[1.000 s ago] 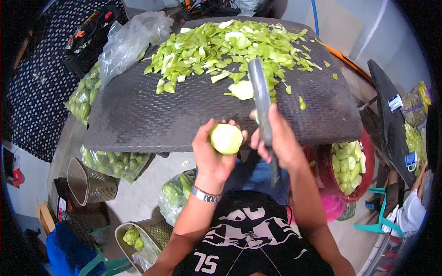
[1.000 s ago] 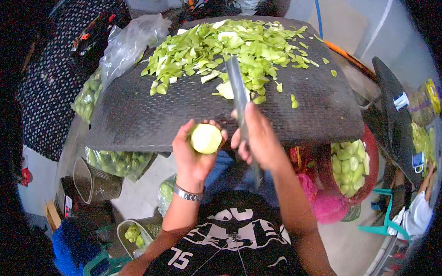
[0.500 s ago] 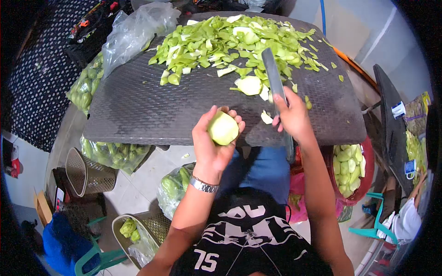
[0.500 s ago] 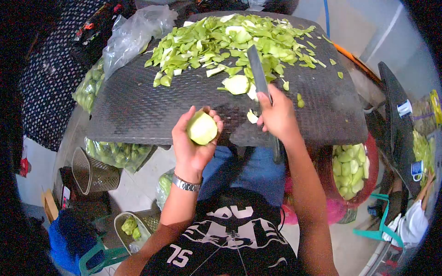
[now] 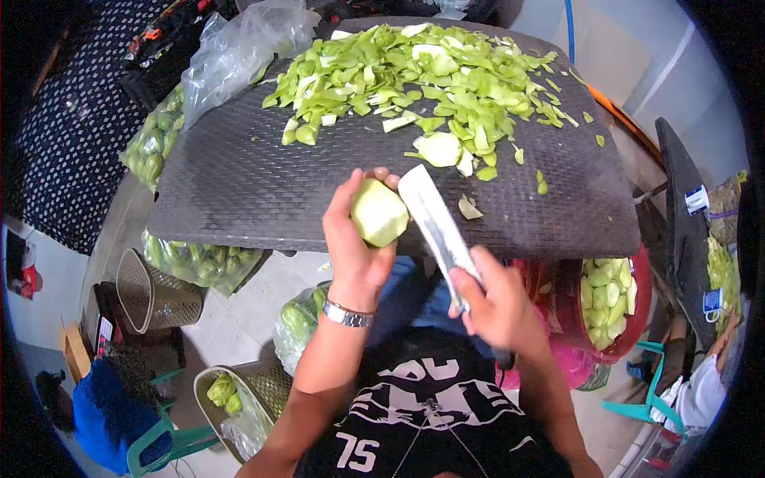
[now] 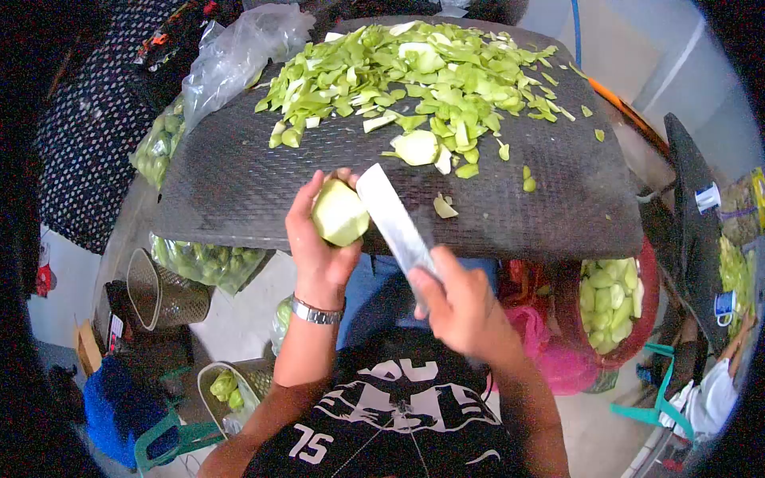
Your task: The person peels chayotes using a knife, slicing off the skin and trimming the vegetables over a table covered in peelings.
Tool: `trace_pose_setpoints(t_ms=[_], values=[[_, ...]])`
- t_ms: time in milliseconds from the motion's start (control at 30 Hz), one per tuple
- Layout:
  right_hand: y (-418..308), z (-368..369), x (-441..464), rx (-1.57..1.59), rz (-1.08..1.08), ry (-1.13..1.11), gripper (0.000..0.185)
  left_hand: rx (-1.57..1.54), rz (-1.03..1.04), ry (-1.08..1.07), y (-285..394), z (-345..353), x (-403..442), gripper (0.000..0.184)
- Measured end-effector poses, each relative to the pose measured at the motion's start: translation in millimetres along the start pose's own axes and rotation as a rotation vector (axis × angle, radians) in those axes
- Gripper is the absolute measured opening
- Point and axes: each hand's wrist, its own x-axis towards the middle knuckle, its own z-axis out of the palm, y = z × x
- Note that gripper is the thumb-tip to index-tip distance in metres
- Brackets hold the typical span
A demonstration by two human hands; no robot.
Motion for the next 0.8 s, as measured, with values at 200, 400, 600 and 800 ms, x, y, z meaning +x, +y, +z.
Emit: trace_pose_setpoints(t_ms=[200, 400, 600, 800], values=[[2.2, 13.7, -20.3, -0.050, -0.020, 0.039, 0.015, 0.051, 0.100, -0.037, -3.6, 6.6, -0.3, 0.027], [11.9, 17.5, -24.2, -0.095, -0.091, 0.087, 0.016, 0.126, 0.109, -0.018, -4.3, 16.3, -7.6, 0.026], [15.4, 20.6, -24.1, -0.103, 0.013, -0.007, 0.019, 0.176, 0.069, -0.069, -10.7, 8.5, -3.4, 0.033], [14.2, 20.6, -17.8, 0.092, 0.046, -0.120, 0.020, 0.180, -0.059, -0.161, -16.5, 13.2, -13.8, 0.044]])
